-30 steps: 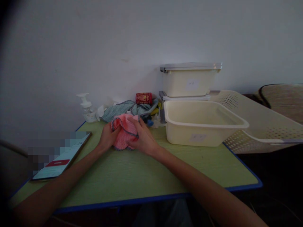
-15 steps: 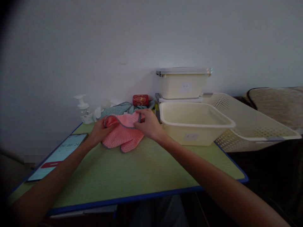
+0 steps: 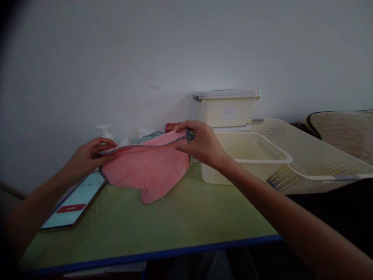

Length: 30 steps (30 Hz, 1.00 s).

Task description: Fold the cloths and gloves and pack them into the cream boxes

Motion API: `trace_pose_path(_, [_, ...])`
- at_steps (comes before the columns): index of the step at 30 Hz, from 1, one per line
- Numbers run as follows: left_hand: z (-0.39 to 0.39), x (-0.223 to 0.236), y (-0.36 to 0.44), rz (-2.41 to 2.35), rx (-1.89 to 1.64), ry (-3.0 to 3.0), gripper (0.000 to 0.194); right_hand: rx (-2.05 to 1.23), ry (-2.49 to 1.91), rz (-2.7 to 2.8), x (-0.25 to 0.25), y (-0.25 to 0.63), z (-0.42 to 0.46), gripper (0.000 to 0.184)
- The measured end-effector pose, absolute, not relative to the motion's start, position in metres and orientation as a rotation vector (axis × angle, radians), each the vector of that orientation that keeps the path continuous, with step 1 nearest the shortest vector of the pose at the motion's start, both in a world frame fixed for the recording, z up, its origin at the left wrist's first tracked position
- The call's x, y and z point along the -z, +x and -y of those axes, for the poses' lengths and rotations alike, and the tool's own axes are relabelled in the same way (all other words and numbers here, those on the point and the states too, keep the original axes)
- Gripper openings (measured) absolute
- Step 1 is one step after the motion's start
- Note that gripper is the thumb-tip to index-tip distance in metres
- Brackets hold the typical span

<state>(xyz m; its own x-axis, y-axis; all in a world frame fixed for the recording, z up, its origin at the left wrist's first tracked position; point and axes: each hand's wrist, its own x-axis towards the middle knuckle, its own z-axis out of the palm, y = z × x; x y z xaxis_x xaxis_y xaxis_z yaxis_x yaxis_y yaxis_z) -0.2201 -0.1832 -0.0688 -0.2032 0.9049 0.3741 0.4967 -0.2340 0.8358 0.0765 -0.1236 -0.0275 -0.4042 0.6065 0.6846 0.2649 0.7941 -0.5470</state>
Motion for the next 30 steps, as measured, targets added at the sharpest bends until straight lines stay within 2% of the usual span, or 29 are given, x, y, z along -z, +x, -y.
trace_pose_path(4, [0.193, 0.054, -0.22, -1.637, -1.484, 1.651, 0.031, -0.183, -0.681, 2.051, 0.027, 0.079, 0.124, 0.02])
trace_pose_path(8, [0.19, 0.051, -0.219, -1.668, -1.543, 1.669, 0.018, -0.168, -0.779, 2.063, 0.029, 0.076, 0.118, 0.011])
trace_pose_path(14, [0.154, 0.055, -0.22, -1.818, -1.695, 1.553, 0.015, -0.038, -0.938, 2.15, 0.03, 0.062, 0.098, 0.017])
trace_pose_path(18, [0.14, 0.027, -0.22, -1.894, -1.926, 1.522, 0.026, 0.033, -0.892, 2.097, 0.011, 0.053, 0.092, 0.017])
trace_pose_path(22, [0.16, -0.014, -0.219, -1.825, -2.082, 1.687, 0.04, 0.101, -0.66, 2.043, -0.018, 0.063, 0.107, 0.018])
trace_pose_path(24, [0.178, -0.023, -0.22, -1.784, -2.023, 1.889, 0.048, 0.154, -0.596, 2.088, -0.024, 0.075, 0.122, 0.019])
trace_pose_path(26, [0.194, -0.02, -0.226, -1.83, -1.82, 2.03, 0.043, 0.184, -0.516, 2.213, -0.019, 0.089, 0.138, 0.016])
trace_pose_path(30, [0.208, 0.022, -0.241, -1.701, -1.04, 2.151, 0.029, 0.296, -0.342, 2.626, 0.026, 0.112, 0.163, 0.021])
